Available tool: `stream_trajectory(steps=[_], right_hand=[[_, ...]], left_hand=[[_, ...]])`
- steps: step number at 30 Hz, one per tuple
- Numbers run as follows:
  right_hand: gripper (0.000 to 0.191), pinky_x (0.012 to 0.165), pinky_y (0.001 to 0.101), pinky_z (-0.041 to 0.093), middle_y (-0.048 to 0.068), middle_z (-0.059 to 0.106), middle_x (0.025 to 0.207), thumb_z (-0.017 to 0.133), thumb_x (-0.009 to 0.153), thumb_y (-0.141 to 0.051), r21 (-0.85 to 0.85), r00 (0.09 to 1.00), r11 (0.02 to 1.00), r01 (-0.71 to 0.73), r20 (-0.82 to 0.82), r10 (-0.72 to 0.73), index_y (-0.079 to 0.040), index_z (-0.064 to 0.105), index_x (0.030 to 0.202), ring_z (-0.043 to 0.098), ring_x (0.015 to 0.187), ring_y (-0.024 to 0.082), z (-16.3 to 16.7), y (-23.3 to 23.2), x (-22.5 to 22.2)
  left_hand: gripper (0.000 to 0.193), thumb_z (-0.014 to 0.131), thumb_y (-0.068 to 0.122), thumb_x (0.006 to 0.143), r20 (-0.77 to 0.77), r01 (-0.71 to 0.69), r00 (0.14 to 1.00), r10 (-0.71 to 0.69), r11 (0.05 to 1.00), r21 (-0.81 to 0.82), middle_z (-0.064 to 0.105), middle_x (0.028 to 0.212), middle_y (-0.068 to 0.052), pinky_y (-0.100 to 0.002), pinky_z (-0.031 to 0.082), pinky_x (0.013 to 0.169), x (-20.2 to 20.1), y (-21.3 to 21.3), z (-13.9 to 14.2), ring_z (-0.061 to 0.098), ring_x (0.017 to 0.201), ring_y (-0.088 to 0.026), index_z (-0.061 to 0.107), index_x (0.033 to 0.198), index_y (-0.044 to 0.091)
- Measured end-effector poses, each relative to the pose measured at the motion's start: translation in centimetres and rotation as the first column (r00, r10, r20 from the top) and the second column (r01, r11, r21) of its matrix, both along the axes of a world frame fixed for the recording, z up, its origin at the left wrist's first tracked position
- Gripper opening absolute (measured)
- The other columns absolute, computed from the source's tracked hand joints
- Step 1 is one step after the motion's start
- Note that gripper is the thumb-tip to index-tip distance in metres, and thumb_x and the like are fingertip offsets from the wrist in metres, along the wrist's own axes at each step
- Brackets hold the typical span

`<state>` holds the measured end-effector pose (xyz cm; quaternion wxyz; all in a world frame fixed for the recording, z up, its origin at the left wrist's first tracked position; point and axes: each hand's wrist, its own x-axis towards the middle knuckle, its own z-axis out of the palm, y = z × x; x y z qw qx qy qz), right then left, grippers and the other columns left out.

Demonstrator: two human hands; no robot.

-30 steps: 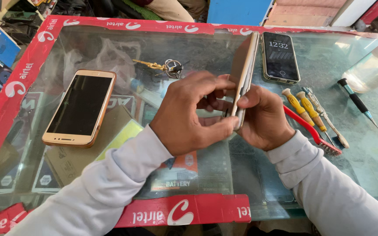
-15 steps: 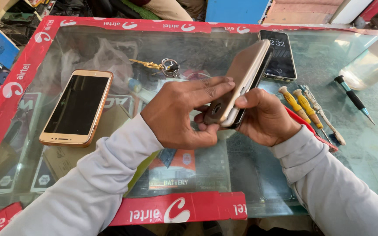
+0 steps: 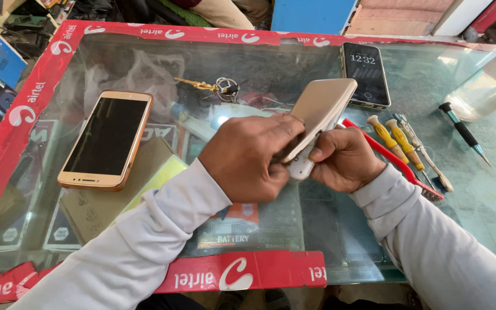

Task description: The person removes the back cover of a gold smartphone, exposing the battery and internal components. They then use a yellow screwdriver to unscrew several screws around the camera module and along the phone's frame.

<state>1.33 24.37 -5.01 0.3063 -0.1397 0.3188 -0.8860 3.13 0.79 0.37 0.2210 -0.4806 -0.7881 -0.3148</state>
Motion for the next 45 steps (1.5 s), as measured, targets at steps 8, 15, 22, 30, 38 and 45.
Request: stream_trajectory(steps=[8, 15, 22, 30, 38, 45], right_hand=[[0.057, 0.112, 0.0605, 0.049, 0.028, 0.057, 0.142, 0.051, 0.089, 0.002, -0.068, 0.993, 0.996, 0.055, -0.098, -0.061, 0.011, 0.047, 0.145, 0.059, 0.132, 0.043, 1.8, -0.6, 0.5], [0.055, 0.094, 0.0642, 0.06, 0.032, 0.052, 0.149, 0.043, 0.103, -0.012, -0.082, 0.986, 0.986, -0.143, -0.092, 0.136, 0.005, 0.041, 0.155, 0.063, 0.123, 0.047, 3.5, -0.3, 1.2], [0.06, 0.058, 0.0445, 0.065, 0.036, 0.062, 0.132, 0.031, 0.105, -0.029, 0.263, 0.946, 0.912, -0.315, 0.011, 0.324, 0.014, 0.042, 0.145, 0.072, 0.097, 0.05, 3.4, 1.1, 0.4], [0.044, 0.06, 0.0398, 0.065, 0.031, 0.072, 0.112, 0.038, 0.111, -0.024, 0.372, 0.995, 0.925, -0.08, -0.023, 0.095, 0.009, 0.055, 0.135, 0.075, 0.089, 0.043, 1.3, 3.2, -0.8], [0.053, 0.073, 0.0595, 0.068, 0.021, 0.072, 0.113, 0.035, 0.093, -0.029, 0.312, 0.999, 0.949, 0.038, 0.026, -0.048, 0.007, 0.06, 0.123, 0.076, 0.097, 0.039, 3.3, 2.0, -0.3], [0.056, 0.069, 0.0546, 0.065, 0.022, 0.065, 0.128, 0.034, 0.115, -0.041, 0.205, 0.987, 0.97, 0.131, -0.124, -0.107, 0.005, 0.054, 0.14, 0.072, 0.106, 0.039, 5.0, 0.5, 0.2]], left_hand=[[0.057, 0.079, 0.005, 0.078, 0.042, -0.075, 0.997, 0.067, 0.964, 0.254, 0.073, 0.126, -0.013, -0.035, 0.063, 0.094, 0.2, 0.6, 0.6, 0.076, 0.111, -0.029, 0.066, 0.133, 0.006], [0.084, 0.093, 0.029, 0.072, 0.398, 0.142, 0.892, -0.213, 0.97, 0.198, 0.061, 0.141, -0.01, -0.042, 0.056, 0.104, -1.2, -2.1, 2.7, 0.062, 0.129, -0.032, 0.055, 0.145, 0.012], [0.122, 0.099, 0.037, 0.047, -0.13, 0.054, 0.988, -0.088, 0.968, -0.244, 0.043, 0.154, -0.013, -0.063, 0.032, 0.113, -1.9, -2.2, 3.3, 0.036, 0.147, -0.042, 0.043, 0.154, 0.019], [0.084, 0.091, 0.034, 0.061, 0.119, 0.091, 0.99, -0.072, 0.983, -0.161, 0.063, 0.124, -0.011, -0.043, 0.055, 0.096, -2.0, -1.8, 2.0, 0.063, 0.116, -0.032, 0.061, 0.137, 0.012], [0.084, 0.089, 0.039, 0.056, -0.003, -0.102, 0.995, 0.103, 0.979, -0.178, 0.066, 0.116, -0.011, -0.045, 0.056, 0.086, -1.8, -1.0, 1.7, 0.062, 0.1, -0.034, 0.062, 0.13, 0.007], [0.086, 0.089, 0.039, 0.064, -0.137, -0.189, 0.974, 0.18, 0.98, -0.055, 0.065, 0.124, -0.014, -0.046, 0.055, 0.092, -1.9, -0.9, 0.7, 0.064, 0.107, -0.034, 0.055, 0.136, 0.006]])
